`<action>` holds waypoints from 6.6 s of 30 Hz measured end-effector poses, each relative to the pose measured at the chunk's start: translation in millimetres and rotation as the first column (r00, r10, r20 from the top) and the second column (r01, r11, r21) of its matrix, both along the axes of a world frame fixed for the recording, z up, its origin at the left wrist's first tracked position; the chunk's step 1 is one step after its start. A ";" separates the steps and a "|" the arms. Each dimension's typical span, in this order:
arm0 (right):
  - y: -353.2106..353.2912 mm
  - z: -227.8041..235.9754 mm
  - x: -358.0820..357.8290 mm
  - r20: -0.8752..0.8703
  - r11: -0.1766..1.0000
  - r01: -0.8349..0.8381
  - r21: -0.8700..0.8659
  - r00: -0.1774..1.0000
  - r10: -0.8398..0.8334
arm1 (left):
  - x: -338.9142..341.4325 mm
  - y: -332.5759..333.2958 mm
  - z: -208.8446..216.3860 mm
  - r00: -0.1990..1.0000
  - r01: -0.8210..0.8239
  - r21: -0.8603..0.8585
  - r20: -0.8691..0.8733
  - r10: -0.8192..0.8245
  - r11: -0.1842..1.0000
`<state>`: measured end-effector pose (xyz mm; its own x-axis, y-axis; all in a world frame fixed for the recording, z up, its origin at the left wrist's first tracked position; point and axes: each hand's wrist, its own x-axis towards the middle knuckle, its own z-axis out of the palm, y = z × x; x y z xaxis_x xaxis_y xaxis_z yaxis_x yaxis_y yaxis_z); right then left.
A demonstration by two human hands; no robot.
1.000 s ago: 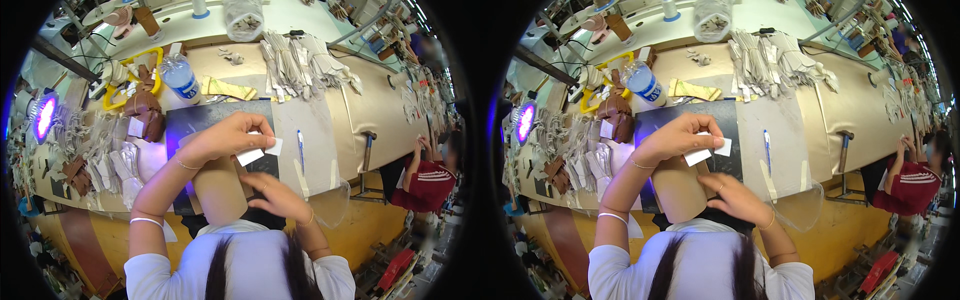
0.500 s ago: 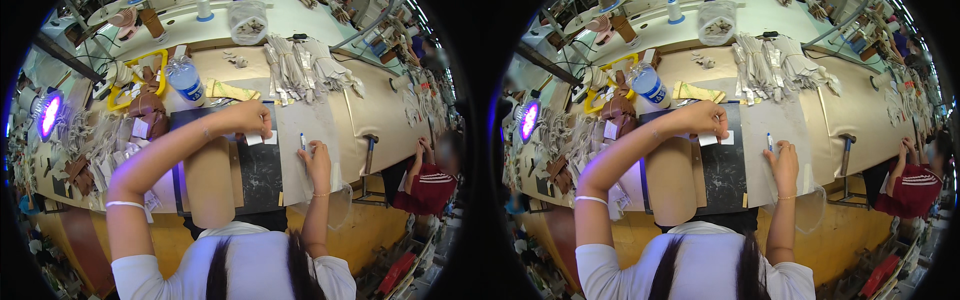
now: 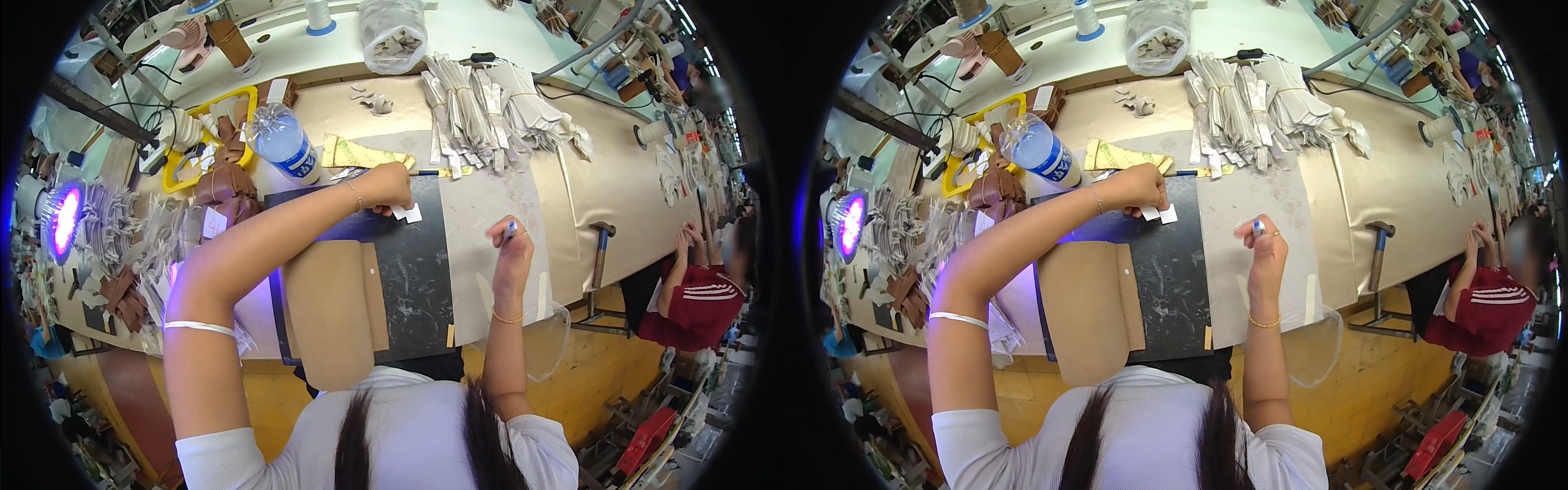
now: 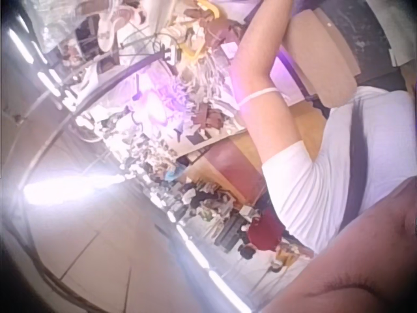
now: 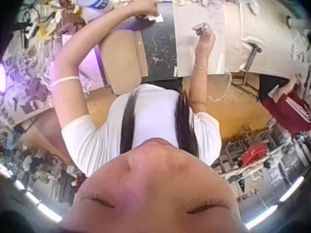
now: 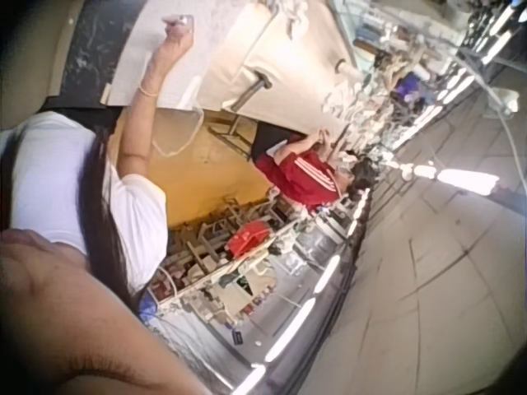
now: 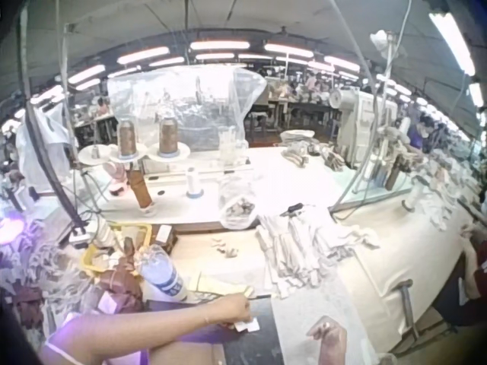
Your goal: The person writes on small white labels with a pen, places them on fabric pieces, and then ties a white cloth around a plastic bottle. The person handles labels, a pen, fabric pieces, and a bottle throughout the sequence.
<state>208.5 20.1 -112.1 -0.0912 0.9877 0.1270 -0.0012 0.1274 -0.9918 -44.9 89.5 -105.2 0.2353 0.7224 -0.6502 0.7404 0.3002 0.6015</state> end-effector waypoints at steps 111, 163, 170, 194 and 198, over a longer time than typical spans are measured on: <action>4.9 -34.0 -64.8 -0.150 0.981 0.191 -0.043 0.969 -0.196 | -4.8 6.2 -1.4 0.851 -0.031 -0.195 0.508 0.128 0.980; 24.2 -37.6 -63.9 -0.110 0.960 -0.131 -0.248 0.988 0.106 | -4.2 6.4 4.9 0.914 -0.115 -0.086 0.381 0.139 0.990; 42.8 -42.9 -46.7 0.098 0.988 -0.099 -0.121 0.989 0.111 | -14.0 9.9 1.5 0.921 -0.132 -0.078 0.358 0.151 0.988; 48.9 -45.4 -87.8 0.391 0.986 -0.126 0.113 0.917 0.073 | -6.4 5.7 -3.7 0.997 0.037 0.028 -0.065 -0.035 0.999; 48.6 -45.5 -91.7 0.419 0.977 -0.151 0.154 0.905 0.074 | -4.7 5.3 -3.3 0.994 0.055 0.044 -0.099 -0.051 0.998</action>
<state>116.8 68.7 -157.6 -0.2817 0.9321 0.2275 0.3740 0.3250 -0.8686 -49.6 94.8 -108.5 0.2108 0.7403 -0.6383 0.8107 0.2325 0.5374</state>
